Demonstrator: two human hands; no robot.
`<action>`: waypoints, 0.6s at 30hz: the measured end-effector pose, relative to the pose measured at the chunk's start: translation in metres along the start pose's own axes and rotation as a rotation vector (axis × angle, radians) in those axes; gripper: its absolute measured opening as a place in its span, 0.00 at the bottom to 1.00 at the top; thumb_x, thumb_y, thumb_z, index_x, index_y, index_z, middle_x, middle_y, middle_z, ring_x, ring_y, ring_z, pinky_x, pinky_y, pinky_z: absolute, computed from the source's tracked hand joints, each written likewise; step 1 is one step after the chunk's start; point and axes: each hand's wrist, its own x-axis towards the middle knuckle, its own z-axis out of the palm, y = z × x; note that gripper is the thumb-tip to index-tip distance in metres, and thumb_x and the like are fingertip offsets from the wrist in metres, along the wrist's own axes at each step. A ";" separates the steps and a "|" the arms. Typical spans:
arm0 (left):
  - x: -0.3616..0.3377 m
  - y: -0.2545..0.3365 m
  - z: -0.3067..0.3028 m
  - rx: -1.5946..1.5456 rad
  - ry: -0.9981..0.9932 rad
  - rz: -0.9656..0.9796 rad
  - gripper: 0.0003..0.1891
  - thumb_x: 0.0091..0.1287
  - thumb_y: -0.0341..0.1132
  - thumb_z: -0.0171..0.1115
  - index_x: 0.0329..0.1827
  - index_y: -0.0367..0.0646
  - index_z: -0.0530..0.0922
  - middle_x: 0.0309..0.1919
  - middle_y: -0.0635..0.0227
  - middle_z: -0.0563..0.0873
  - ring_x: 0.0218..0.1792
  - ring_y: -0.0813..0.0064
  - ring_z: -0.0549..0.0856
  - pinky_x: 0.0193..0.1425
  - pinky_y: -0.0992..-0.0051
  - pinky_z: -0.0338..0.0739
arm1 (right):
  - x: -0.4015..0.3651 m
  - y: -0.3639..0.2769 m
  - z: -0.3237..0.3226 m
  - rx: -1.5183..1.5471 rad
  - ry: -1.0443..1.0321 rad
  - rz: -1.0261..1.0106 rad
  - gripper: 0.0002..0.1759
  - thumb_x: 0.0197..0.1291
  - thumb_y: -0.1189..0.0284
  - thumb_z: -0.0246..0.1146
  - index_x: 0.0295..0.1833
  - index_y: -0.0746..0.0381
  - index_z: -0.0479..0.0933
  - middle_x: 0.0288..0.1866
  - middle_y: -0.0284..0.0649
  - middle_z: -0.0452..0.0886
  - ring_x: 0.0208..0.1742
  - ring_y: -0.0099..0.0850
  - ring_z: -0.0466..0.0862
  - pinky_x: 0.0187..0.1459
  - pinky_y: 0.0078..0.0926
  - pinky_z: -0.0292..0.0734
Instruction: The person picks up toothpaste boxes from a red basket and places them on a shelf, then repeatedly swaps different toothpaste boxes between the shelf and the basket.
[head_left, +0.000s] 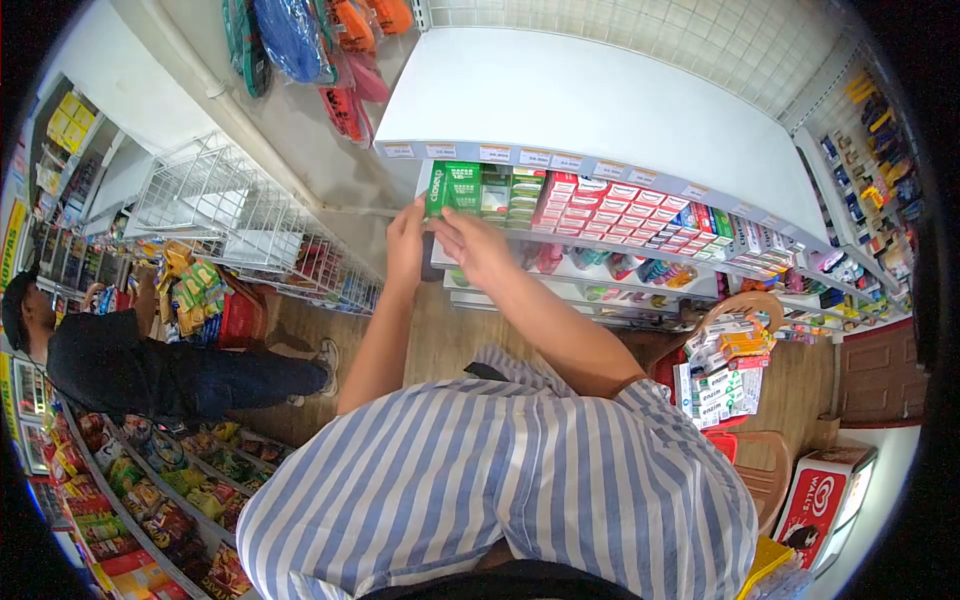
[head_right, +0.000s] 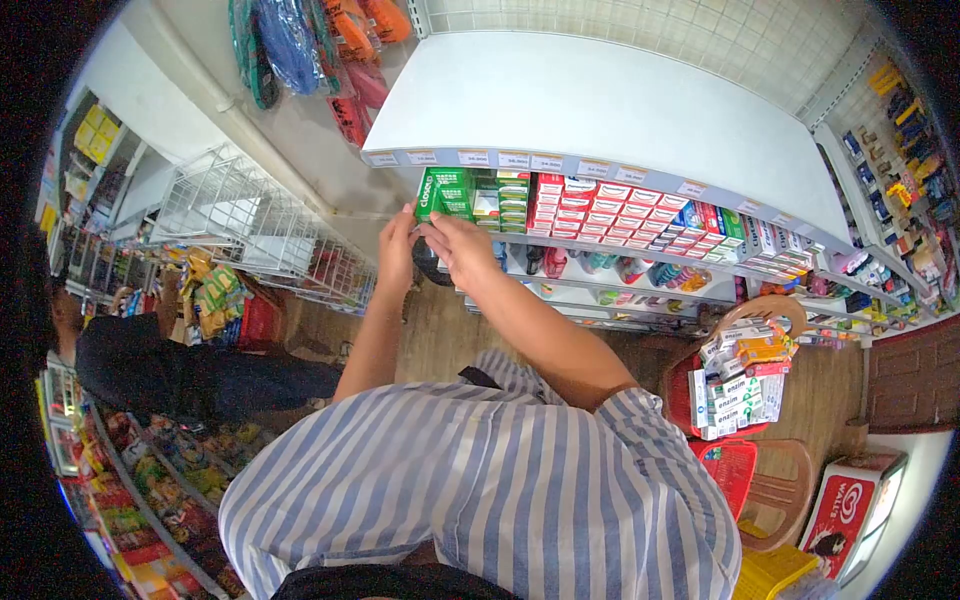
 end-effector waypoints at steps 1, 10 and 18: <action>0.000 0.000 0.000 0.022 0.003 0.009 0.25 0.73 0.50 0.52 0.62 0.38 0.76 0.53 0.66 0.81 0.56 0.76 0.76 0.62 0.70 0.67 | 0.000 -0.001 0.001 0.000 0.000 0.001 0.13 0.60 0.73 0.67 0.47 0.67 0.77 0.48 0.41 0.82 0.52 0.35 0.82 0.58 0.31 0.76; 0.002 -0.004 -0.001 0.067 -0.004 0.066 0.24 0.71 0.49 0.54 0.62 0.41 0.77 0.55 0.67 0.81 0.57 0.76 0.75 0.62 0.71 0.65 | 0.007 -0.002 0.003 0.008 0.056 0.005 0.13 0.59 0.73 0.68 0.47 0.65 0.77 0.47 0.41 0.82 0.51 0.34 0.83 0.56 0.32 0.77; 0.000 -0.012 0.001 0.155 -0.011 0.170 0.20 0.74 0.39 0.52 0.65 0.39 0.74 0.57 0.66 0.80 0.56 0.79 0.76 0.60 0.74 0.67 | 0.003 -0.001 -0.008 0.009 0.037 -0.032 0.15 0.59 0.73 0.68 0.49 0.67 0.75 0.49 0.42 0.81 0.54 0.36 0.82 0.59 0.33 0.76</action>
